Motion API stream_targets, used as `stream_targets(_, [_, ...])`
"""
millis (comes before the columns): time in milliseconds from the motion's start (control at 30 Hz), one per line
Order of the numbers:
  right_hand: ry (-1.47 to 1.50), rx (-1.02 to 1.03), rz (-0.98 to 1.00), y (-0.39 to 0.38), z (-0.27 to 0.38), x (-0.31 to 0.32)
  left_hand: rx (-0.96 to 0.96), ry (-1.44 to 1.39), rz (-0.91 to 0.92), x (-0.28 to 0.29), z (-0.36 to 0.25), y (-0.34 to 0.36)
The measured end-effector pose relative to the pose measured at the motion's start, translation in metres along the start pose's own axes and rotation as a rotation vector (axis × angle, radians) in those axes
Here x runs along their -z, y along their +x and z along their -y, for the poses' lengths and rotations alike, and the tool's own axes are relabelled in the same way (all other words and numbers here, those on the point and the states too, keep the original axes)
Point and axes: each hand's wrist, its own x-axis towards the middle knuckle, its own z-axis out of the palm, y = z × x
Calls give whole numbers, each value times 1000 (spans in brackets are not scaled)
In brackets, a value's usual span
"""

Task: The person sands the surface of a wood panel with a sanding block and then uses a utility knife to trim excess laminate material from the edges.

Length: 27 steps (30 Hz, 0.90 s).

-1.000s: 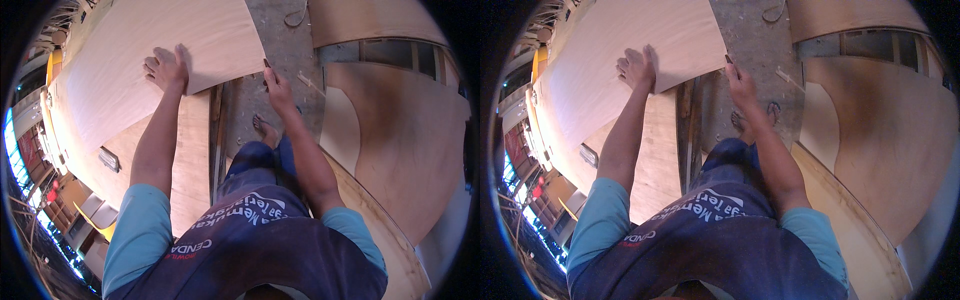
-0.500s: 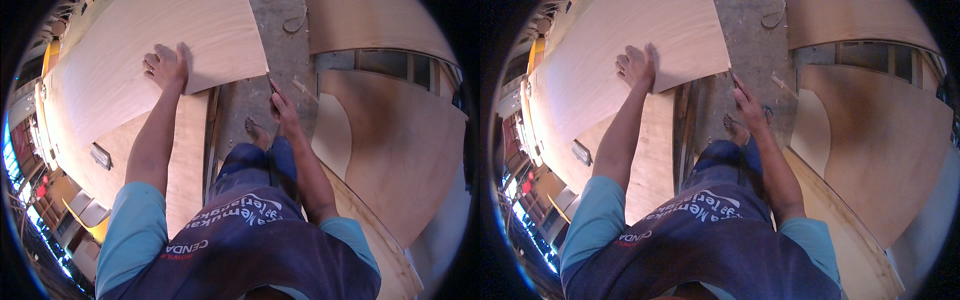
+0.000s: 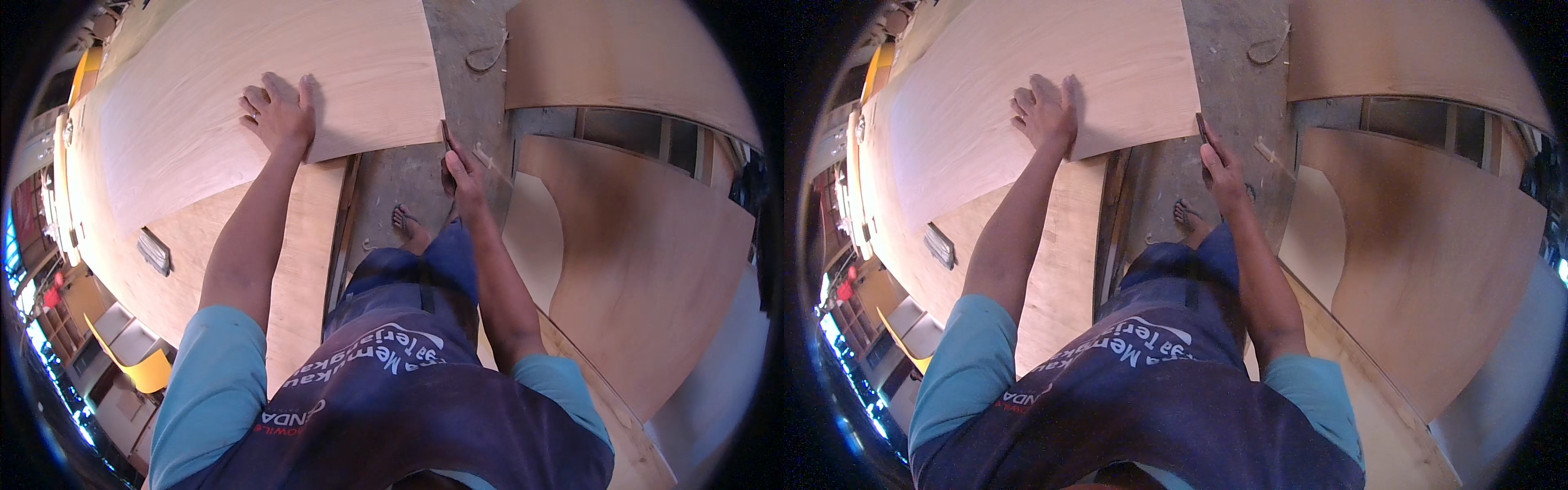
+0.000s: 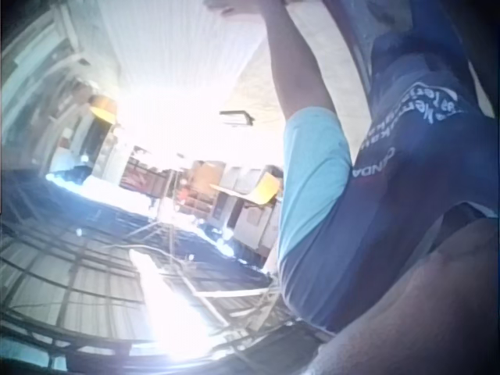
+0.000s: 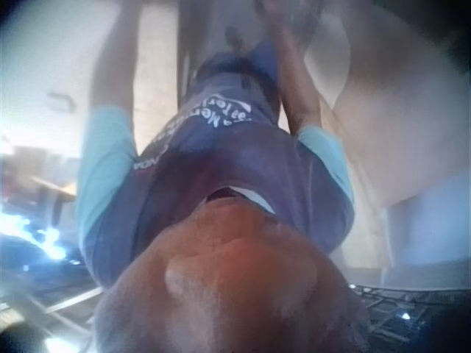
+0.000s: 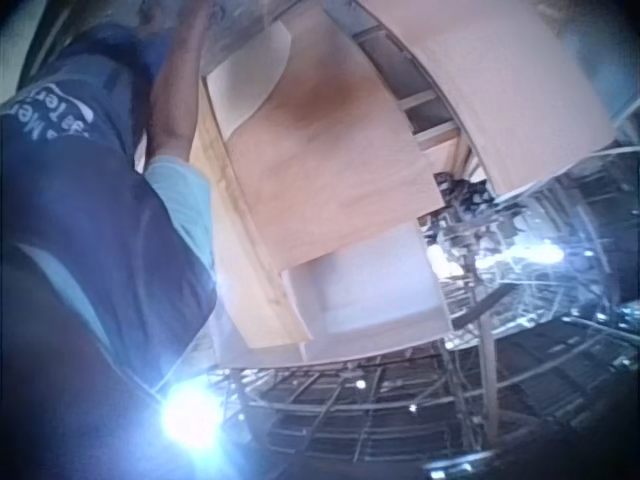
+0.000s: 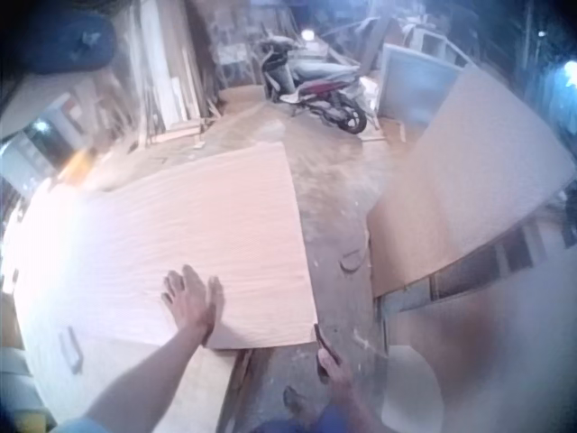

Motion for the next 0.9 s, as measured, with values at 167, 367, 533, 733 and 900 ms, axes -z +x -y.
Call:
stream_targets(167, [-52,38,-34,8,-8,-3,27,8,32,1,-2,0])
stream_targets(367, [-171,19,-59,30,-15,5,27,4,41,5,-7,-1])
stream_targets(533, [-38,110,-10,46,-12,-5,29,20,28,3,-4,-2])
stream_targets(733, [-22,35,0,53,14,-11,22,26,24,1,-2,-3])
stream_targets(900, [-17,22,-60,64,17,-20,24,45,37,1,-1,-2])
